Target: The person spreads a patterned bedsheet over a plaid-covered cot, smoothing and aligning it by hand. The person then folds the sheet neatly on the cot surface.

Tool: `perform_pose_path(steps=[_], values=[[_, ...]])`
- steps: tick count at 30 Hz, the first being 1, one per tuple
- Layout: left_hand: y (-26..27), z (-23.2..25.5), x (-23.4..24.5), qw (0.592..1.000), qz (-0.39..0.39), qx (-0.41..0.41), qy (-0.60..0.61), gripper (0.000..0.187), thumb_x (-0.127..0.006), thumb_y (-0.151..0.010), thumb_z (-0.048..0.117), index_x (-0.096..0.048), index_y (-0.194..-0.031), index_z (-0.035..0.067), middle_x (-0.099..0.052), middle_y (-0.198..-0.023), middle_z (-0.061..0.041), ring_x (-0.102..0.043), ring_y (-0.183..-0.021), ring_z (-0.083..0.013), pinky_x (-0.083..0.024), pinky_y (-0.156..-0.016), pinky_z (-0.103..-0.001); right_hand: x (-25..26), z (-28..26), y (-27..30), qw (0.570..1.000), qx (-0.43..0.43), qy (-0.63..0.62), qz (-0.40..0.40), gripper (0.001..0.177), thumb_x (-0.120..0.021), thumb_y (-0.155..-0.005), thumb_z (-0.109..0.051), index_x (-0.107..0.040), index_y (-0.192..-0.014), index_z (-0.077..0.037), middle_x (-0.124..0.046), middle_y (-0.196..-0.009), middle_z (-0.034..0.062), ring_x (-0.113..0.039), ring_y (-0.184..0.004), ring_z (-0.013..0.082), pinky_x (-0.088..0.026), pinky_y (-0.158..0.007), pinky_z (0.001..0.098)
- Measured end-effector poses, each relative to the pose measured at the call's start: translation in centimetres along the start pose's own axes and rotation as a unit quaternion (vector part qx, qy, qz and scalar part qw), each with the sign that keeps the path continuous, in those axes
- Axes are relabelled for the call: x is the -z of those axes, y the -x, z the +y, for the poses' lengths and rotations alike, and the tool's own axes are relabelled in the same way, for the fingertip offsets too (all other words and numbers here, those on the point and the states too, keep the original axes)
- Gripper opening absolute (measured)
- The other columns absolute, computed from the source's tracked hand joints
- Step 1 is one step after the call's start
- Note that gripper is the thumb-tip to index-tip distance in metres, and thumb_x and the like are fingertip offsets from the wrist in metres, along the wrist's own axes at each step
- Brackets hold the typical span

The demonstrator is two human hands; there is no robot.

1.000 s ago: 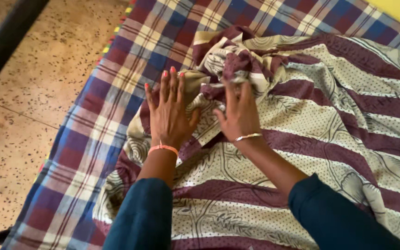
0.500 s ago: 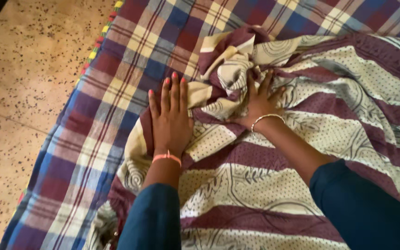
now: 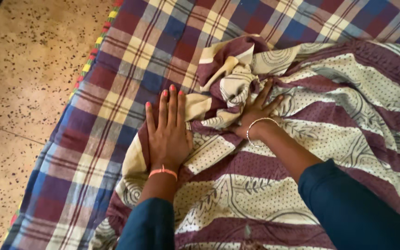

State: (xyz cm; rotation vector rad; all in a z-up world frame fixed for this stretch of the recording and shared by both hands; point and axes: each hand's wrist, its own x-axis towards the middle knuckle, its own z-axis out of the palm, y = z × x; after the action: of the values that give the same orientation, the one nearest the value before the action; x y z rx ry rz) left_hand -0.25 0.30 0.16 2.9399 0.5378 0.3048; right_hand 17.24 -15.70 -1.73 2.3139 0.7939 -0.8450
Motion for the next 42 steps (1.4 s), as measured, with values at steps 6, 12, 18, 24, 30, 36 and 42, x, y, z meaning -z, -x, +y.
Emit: perform_pose_path(steps=[6, 12, 18, 24, 30, 36, 42], values=[[0.2, 0.0, -0.9, 1.0, 0.023, -0.004, -0.008, 0.09, -0.061, -0.081, 0.024, -0.028, -0.161, 0.006, -0.023, -0.17, -0.014, -0.023, -0.156, -0.0299, -0.013, -0.126, -0.057, 0.1, -0.6, 1.1, 0.978, -0.091, -0.174, 0.063, 0.138, -0.076, -0.074, -0.074, 0.015, -0.164, -0.024, 0.04, -0.156, 0.0318, 0.025, -0.137, 0.0717, -0.027, -0.102, 0.0853], [0.7, -0.1, -3.2, 0.997, 0.059, -0.008, -0.054, 0.082, -0.059, -0.087, 0.021, -0.03, -0.162, 0.005, -0.03, -0.167, -0.017, -0.033, -0.153, -0.0335, -0.021, -0.125, -0.055, -2.3, -1.2, 0.7, 0.952, -0.104, -0.257, 0.13, 0.138, -0.084, -0.074, -0.063, 0.018, -0.163, -0.032, 0.032, -0.163, 0.0253, 0.011, -0.148, 0.0661, -0.031, -0.103, 0.0832], [0.5, 0.3, -3.0, 0.998, 0.009, 0.031, 0.048, 0.067, -0.055, -0.101, 0.025, -0.035, -0.162, 0.009, -0.035, -0.167, -0.017, -0.037, -0.152, -0.0344, -0.028, -0.126, -0.053, -6.3, -2.2, 0.0, 0.903, -0.109, -0.163, 0.382, 0.097, -0.075, -0.094, -0.02, -0.016, -0.171, -0.011, -0.037, -0.155, 0.0345, -0.051, -0.126, 0.0554, -0.05, -0.094, 0.0656], [3.5, 1.0, 3.4, 0.986, -0.075, 0.005, 0.151, 0.108, -0.074, -0.08, 0.058, -0.022, -0.162, 0.012, -0.023, -0.167, -0.018, -0.019, -0.155, -0.0351, -0.012, -0.124, -0.056, -8.5, -0.5, 6.5, 0.923, -0.037, -0.225, 0.31, 0.084, -0.079, -0.073, -0.014, -0.038, -0.146, -0.008, -0.06, -0.128, 0.0276, -0.067, -0.105, 0.044, -0.06, -0.077, 0.0494], [5.2, 1.7, 6.6, 0.973, -0.194, 0.018, 0.125, 0.15, -0.084, -0.053, 0.077, -0.002, -0.16, 0.012, -0.012, -0.167, -0.016, -0.008, -0.156, -0.0342, -0.003, -0.124, -0.056, -9.4, -0.1, 11.0, 0.854, -0.071, -0.414, 0.306, 0.094, -0.074, -0.088, -0.024, -0.024, -0.164, -0.003, -0.07, -0.118, 0.023, -0.069, -0.101, 0.0436, -0.055, -0.082, 0.0533], [9.1, 1.2, 8.5, 0.974, -0.131, -0.007, 0.185, 0.148, -0.087, -0.056, 0.069, -0.004, -0.163, 0.009, -0.011, -0.171, -0.021, -0.005, -0.155, -0.0411, -0.006, -0.123, -0.053, -8.0, 0.1, 13.3, 0.857, -0.009, -0.339, 0.387, 0.1, -0.087, -0.078, -0.043, -0.033, -0.149, 0.003, -0.034, -0.144, 0.0364, -0.053, -0.123, 0.054, -0.056, -0.089, 0.0533], [12.3, -1.6, 10.2, 0.983, -0.14, 0.037, 0.11, 0.153, -0.08, -0.05, 0.08, -0.002, -0.162, 0.01, -0.018, -0.167, -0.014, -0.013, -0.156, -0.0299, -0.01, -0.127, -0.046, -5.8, -0.4, 15.0, 0.909, -0.003, -0.289, 0.3, 0.124, -0.093, -0.06, -0.035, -0.016, -0.153, -0.005, 0.003, -0.166, 0.0364, -0.014, -0.151, 0.0584, -0.064, -0.084, 0.0469]])
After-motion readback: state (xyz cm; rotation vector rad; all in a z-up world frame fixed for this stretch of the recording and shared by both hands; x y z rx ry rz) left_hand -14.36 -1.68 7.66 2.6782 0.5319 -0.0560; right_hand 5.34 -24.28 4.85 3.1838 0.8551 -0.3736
